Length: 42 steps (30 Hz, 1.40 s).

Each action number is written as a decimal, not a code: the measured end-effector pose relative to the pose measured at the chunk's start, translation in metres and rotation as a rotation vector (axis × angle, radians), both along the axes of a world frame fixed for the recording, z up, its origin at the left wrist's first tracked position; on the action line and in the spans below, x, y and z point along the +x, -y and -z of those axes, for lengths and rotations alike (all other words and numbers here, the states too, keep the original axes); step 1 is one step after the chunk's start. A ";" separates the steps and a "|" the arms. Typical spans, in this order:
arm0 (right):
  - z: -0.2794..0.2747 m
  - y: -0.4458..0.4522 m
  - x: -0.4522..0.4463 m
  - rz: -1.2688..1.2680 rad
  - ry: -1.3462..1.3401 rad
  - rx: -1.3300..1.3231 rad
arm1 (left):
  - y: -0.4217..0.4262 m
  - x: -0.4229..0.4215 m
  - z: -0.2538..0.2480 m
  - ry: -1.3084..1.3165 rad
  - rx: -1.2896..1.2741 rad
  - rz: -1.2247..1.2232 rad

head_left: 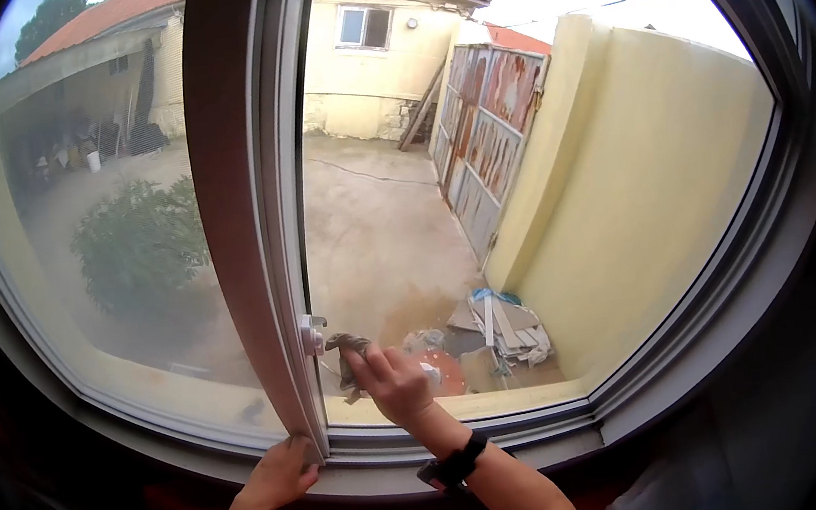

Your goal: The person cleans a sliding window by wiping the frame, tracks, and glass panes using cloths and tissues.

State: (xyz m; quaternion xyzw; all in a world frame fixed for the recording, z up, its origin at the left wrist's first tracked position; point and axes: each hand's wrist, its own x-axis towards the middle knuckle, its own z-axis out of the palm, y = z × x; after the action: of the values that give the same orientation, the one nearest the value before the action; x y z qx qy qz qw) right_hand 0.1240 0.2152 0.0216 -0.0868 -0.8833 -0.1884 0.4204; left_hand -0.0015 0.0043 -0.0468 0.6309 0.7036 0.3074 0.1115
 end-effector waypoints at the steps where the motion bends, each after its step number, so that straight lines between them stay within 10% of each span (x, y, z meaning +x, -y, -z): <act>1: 0.019 0.001 0.002 0.001 -0.005 -0.029 | 0.002 0.000 0.000 0.039 -0.057 -0.008; 7: 0.148 0.031 0.027 0.149 0.265 -0.591 | 0.014 -0.001 0.011 0.081 -0.098 0.065; 12: 0.143 0.063 0.045 -0.032 0.069 -1.274 | 0.007 0.006 0.014 0.163 -0.112 0.074; 21: -0.066 -0.007 0.051 0.076 -0.792 -0.439 | 0.004 0.006 0.017 0.130 -0.098 0.150; 30: 0.070 0.027 0.001 0.101 -0.195 -0.363 | 0.008 -0.004 0.022 0.106 -0.127 0.131; 34: 0.142 0.049 0.012 0.054 0.169 -0.753 | 0.007 -0.005 0.021 0.129 -0.086 0.160; 42: 0.137 0.097 0.048 -0.569 -0.265 -2.236 | -0.009 0.020 0.004 0.357 -0.066 0.171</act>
State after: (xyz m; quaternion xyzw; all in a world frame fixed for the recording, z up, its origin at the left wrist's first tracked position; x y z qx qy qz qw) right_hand 0.1717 0.1183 -0.1150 -0.2270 -0.4935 0.8088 0.2254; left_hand 0.0184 0.0131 -0.0511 0.6198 0.6263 0.3806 0.2805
